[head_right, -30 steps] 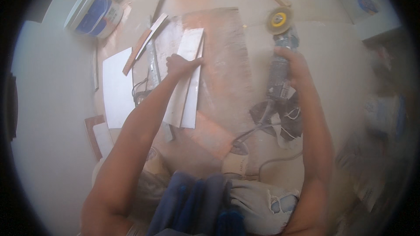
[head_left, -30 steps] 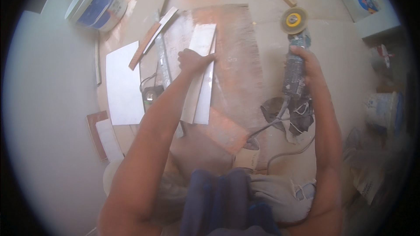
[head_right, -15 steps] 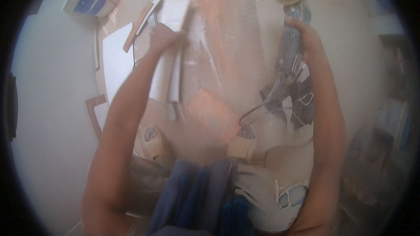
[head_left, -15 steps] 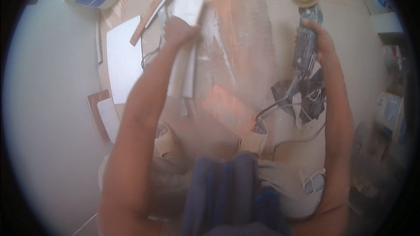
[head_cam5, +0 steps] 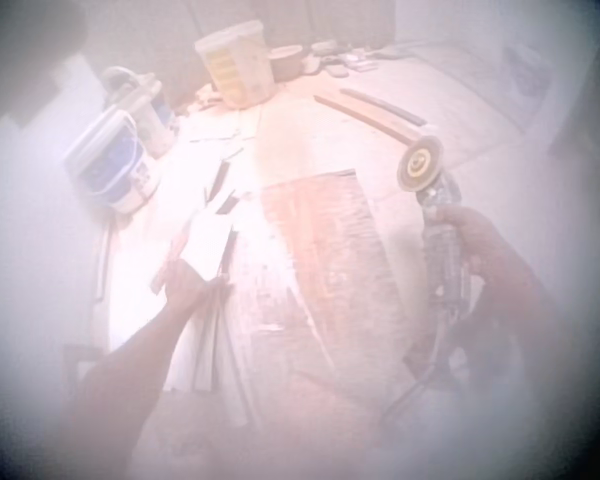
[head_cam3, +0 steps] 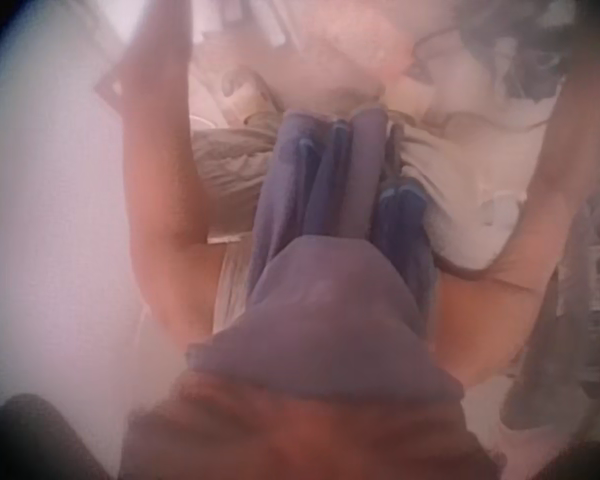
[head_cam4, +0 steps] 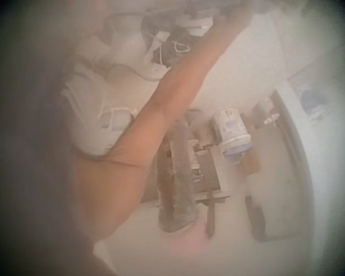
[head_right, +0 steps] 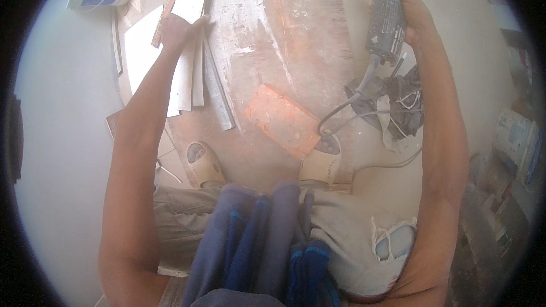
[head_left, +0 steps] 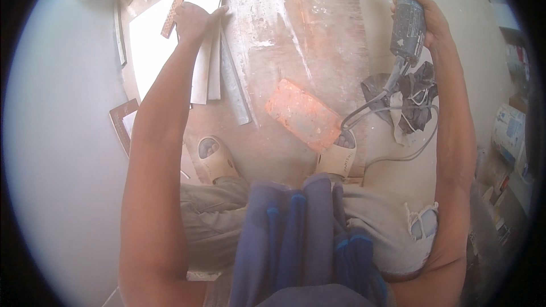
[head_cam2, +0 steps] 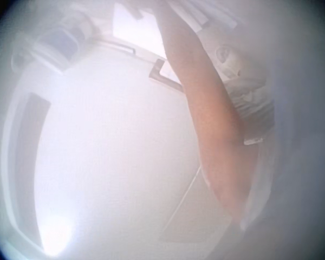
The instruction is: The person uses an angle grinder to cut white ceramic tiles on the floor. They position the tiles, guide the grinder along marked lines, and separate the pieces after cutting.
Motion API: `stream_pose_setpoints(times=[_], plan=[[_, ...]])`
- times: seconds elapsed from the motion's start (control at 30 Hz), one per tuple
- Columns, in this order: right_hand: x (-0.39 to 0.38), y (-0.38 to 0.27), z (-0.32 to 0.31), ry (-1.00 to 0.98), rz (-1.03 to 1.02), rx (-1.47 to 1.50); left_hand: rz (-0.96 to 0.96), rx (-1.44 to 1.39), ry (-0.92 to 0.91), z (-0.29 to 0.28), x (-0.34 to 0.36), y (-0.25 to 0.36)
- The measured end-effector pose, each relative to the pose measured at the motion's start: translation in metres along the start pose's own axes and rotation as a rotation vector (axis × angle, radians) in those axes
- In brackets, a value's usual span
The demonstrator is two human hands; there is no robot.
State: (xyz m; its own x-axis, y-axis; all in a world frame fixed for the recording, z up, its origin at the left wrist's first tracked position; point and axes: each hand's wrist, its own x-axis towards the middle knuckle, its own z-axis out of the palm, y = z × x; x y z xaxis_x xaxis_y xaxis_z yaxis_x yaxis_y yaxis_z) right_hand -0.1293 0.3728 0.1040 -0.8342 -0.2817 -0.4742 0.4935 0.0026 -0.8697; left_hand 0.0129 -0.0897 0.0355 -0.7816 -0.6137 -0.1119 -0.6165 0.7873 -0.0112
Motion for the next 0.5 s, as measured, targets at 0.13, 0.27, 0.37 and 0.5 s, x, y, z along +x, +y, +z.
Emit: stream_pose_setpoints(times=[0.13, 0.27, 0.37, 0.5], plan=[[0.000, -0.001, -0.005, -0.056, 0.001, 0.025, 0.324, 0.166, 0.086, -0.009, -0.051, 0.032], [-0.004, -0.003, 0.001, 0.016, -0.032, 0.046, 1.248, -0.069, -0.213, 0.007, -0.176, 0.045], [0.006, 0.000, -0.004, 0.018, -0.008, 0.118, 1.388, -0.031, -0.168, 0.000, -0.230, 0.066], [0.010, 0.000, -0.003, 0.009, -0.005, 0.139, 1.383, -0.027, -0.412, -0.005, -0.219, 0.079]])
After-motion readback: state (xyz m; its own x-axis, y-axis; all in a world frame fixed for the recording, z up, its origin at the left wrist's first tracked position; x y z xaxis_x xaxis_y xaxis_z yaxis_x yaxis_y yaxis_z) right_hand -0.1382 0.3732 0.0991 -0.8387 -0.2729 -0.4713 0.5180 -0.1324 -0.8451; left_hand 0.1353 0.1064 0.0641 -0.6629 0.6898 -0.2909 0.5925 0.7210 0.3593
